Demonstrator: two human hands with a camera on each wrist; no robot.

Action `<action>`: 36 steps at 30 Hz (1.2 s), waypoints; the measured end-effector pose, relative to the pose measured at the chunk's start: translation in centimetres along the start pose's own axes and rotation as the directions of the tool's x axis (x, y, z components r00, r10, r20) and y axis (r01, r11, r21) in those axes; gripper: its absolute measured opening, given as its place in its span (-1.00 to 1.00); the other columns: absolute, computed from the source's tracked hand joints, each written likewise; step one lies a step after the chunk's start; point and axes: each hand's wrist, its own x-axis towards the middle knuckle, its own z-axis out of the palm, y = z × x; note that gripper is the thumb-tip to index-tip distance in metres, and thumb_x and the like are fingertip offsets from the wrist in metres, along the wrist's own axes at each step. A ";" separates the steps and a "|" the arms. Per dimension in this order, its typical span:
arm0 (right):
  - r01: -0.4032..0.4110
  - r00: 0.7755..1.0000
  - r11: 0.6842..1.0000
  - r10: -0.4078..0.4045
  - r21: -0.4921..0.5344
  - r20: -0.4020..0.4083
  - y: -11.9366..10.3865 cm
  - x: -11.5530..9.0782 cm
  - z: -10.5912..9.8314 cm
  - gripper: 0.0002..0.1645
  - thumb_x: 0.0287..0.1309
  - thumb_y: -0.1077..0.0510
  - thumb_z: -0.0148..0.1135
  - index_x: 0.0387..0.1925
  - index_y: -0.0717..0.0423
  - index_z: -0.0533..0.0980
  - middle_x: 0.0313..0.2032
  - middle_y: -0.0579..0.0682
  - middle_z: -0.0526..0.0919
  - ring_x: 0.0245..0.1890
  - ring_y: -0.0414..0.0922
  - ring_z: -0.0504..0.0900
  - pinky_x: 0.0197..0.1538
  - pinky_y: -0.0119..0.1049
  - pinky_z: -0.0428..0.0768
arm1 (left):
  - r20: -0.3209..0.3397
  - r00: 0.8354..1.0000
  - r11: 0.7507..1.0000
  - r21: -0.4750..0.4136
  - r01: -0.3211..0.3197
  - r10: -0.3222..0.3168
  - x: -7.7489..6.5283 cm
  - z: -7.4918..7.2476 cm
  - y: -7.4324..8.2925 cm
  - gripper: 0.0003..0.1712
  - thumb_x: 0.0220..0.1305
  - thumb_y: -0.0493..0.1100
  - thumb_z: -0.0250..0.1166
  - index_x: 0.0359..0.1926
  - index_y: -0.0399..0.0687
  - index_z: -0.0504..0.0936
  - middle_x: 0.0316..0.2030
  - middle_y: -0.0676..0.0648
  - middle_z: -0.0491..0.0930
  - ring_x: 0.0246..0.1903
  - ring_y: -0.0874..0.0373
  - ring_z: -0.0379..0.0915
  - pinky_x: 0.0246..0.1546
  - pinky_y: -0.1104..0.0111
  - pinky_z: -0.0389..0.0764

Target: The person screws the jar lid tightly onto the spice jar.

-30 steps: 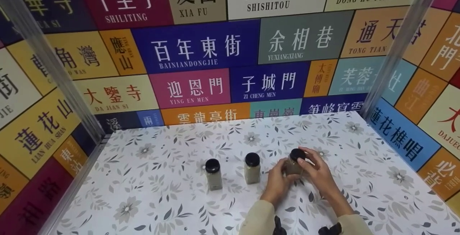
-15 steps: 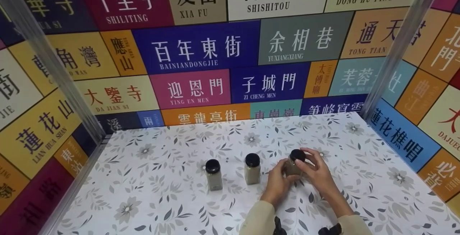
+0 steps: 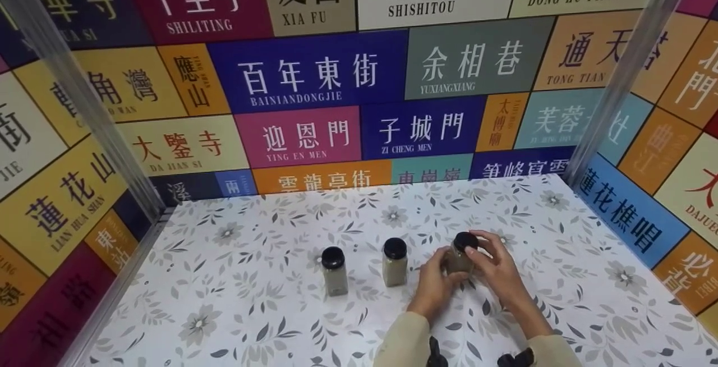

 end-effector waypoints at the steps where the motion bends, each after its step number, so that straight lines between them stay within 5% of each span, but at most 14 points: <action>1: -0.003 1.000 1.000 0.003 0.004 -0.003 0.0 0.0 0.0 -0.47 0.38 0.24 0.16 0.33 0.19 0.33 0.09 -0.08 0.56 -0.01 -0.37 0.66 -0.03 -0.43 0.70 | -0.002 1.000 1.000 0.005 -0.007 0.007 0.0 0.0 0.0 -0.47 0.14 -0.25 0.44 0.16 -0.09 0.55 0.03 -0.12 0.72 0.06 0.09 0.64 0.15 0.29 0.62; 11: -0.010 1.000 1.000 0.010 -0.016 0.007 0.1 0.2 0.2 -0.40 0.34 0.26 0.22 0.33 0.17 0.25 0.11 -0.03 0.57 -0.03 -0.38 0.68 -0.02 -0.50 0.67 | -0.023 1.000 0.999 0.045 0.003 -0.002 0.3 0.1 -0.3 -0.48 0.09 -0.24 0.47 0.11 -0.02 0.58 -0.08 -0.09 0.75 -0.07 0.14 0.66 0.01 0.43 0.61; 20: 0.008 0.999 0.997 -0.005 -0.075 0.041 -0.3 -0.1 -0.2 -0.35 0.45 0.15 0.09 0.49 0.00 0.20 0.26 0.24 0.50 0.04 -0.44 0.61 0.07 -0.54 0.60 | -0.009 0.999 0.999 0.012 0.031 -0.031 0.4 0.0 -0.3 -0.47 0.12 -0.24 0.45 0.15 0.00 0.57 0.00 -0.05 0.74 0.02 0.18 0.64 0.14 0.37 0.60; 36: -0.002 1.000 1.000 0.002 -0.027 0.024 0.1 0.0 -0.2 -0.44 0.39 0.18 0.18 0.34 0.19 0.28 0.17 0.08 0.54 0.01 -0.41 0.65 0.03 -0.41 0.70 | -0.017 0.999 0.999 0.017 0.049 -0.049 0.3 0.2 -0.2 -0.45 0.10 -0.25 0.46 0.14 0.04 0.57 0.01 -0.05 0.74 0.02 0.18 0.64 0.14 0.38 0.57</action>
